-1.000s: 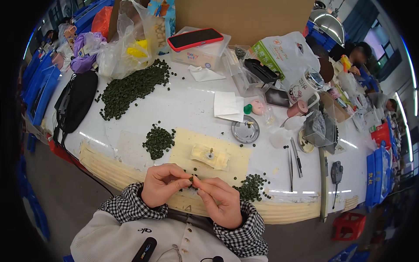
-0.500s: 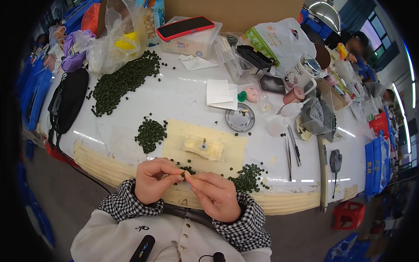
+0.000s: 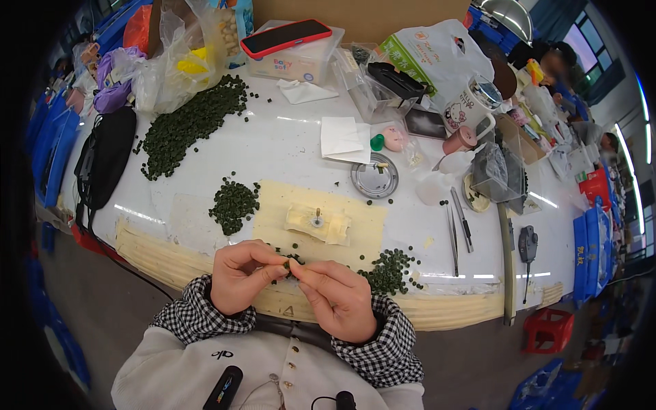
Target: Assembling small green plastic foliage components onto a white toy base on a workbench.
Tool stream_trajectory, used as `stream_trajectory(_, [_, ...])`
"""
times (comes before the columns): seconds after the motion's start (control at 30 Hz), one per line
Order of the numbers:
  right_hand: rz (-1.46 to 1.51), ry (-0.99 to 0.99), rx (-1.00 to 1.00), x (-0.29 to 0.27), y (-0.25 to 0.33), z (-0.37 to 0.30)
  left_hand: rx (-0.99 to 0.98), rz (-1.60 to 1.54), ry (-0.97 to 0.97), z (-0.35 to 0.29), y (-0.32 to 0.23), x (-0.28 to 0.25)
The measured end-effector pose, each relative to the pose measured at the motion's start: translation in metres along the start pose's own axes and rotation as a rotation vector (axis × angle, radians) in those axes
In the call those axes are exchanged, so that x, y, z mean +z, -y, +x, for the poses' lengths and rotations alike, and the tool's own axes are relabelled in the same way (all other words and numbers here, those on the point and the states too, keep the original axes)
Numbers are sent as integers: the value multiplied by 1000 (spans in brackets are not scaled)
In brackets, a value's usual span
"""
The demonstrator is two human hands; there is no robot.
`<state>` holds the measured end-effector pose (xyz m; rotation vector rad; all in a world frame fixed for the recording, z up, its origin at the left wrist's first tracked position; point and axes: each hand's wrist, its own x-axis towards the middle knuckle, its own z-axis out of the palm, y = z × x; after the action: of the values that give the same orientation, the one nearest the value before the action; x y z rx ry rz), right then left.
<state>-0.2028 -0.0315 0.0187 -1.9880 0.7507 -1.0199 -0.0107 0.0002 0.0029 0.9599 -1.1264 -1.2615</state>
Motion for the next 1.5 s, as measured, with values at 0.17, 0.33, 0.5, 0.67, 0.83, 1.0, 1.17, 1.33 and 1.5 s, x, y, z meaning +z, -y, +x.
stream_trajectory(0.17, [-4,-5,17,1,-1,0,-7,0,28,1,1,-2])
stream_trajectory(0.33, [-5,-8,33,2,0,0,-12,8,35,0,3,-4])
stream_trajectory(0.5, [-9,-20,35,4,-1,-1,-11,13,32,1,3,-3])
stream_trajectory(0.67, [-17,-31,30,4,-2,0,9,30,25,2,3,-2])
stream_trajectory(0.83, [-25,-46,33,5,-2,-1,13,51,28,1,2,-2])
stream_trajectory(1.0, [-28,-57,35,4,0,-1,35,87,2,1,2,0])
stream_trajectory(1.17, [19,-84,76,4,-4,-3,34,87,-46,2,3,-1])
stream_trajectory(1.33, [40,-57,75,5,-4,-2,57,118,-38,2,2,-1])
stream_trajectory(1.5, [41,-53,71,5,-4,-1,51,140,-26,3,2,-1])
